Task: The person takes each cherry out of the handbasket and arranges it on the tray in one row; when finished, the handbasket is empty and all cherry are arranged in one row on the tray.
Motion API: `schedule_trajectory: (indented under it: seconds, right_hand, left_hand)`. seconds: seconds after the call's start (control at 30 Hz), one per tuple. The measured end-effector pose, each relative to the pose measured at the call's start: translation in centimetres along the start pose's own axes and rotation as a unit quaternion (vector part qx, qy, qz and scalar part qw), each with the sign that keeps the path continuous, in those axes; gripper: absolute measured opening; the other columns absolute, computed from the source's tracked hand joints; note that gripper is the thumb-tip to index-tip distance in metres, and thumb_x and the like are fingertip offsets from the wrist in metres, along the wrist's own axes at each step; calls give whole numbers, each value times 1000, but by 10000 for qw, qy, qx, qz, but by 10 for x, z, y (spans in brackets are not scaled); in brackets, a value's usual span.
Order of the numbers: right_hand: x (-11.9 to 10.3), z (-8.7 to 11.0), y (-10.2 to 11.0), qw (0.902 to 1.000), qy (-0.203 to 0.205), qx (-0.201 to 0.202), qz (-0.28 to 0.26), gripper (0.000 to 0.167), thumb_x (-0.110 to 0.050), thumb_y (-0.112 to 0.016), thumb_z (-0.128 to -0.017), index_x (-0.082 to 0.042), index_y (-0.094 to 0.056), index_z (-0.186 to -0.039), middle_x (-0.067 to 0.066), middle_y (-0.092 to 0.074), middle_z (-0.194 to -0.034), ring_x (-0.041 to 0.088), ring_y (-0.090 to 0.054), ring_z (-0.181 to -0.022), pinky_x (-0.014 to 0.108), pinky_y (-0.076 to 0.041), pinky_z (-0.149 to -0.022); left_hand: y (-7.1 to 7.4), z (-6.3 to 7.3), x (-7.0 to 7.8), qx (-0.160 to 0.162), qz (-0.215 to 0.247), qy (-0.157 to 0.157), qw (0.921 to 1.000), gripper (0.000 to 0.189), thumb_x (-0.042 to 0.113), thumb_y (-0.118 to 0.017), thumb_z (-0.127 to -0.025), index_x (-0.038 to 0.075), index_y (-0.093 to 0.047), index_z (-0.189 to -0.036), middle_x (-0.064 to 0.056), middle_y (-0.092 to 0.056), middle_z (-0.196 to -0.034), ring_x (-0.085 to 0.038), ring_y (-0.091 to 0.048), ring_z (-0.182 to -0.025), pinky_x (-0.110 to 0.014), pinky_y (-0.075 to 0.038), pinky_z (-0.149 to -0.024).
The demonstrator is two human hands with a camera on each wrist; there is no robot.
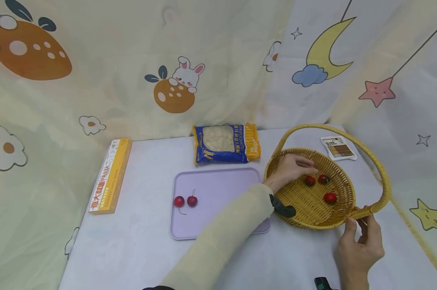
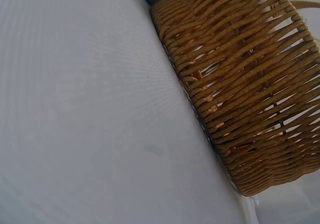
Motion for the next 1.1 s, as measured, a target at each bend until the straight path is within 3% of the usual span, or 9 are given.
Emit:
schedule_trajectory:
  seconds: [0.37, 0.53, 1.1]
  right_hand:
    - [5, 1, -2, 10000, 19, -16, -72, 40, 7, -70, -95, 2, -66, -135, 14, -71, -123, 13, -66, -116, 17, -51, -104]
    - [12, 2, -7, 9998, 28, -36, -198, 39, 8, -70, -94, 4, -67, -133, 24, -70, -120, 10, -66, -116, 17, -51, -103]
    - [33, 6, 2, 9995, 36, 146, -268, 38, 6, -73, -94, 6, -68, -131, 29, -69, -119, 7, -67, -113, 17, -53, -101]
  left_hand:
    - [-3, -1, 0, -149, -1267, -290, 9914, 30, 25, -87, -88, 17, -81, -116, 12, -79, -106, 5, -66, -93, -12, -51, -76]
    - [-1, -1, -3, -203, -1703, -238, 9849, 35, 27, -88, -87, 19, -79, -121, 13, -78, -110, 4, -67, -97, -11, -50, -78]
    - [-21, -7, -13, -424, -2046, 68, 9779, 38, 21, -89, -85, 20, -78, -122, 13, -76, -114, -1, -67, -101, -13, -52, -71]
Point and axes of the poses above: each hand's wrist, its own z-axis away from the middle knuckle, its own y-axis out of the back of the hand, x = y × z, the point moved 7 cm from there along -z, towards the middle knuckle
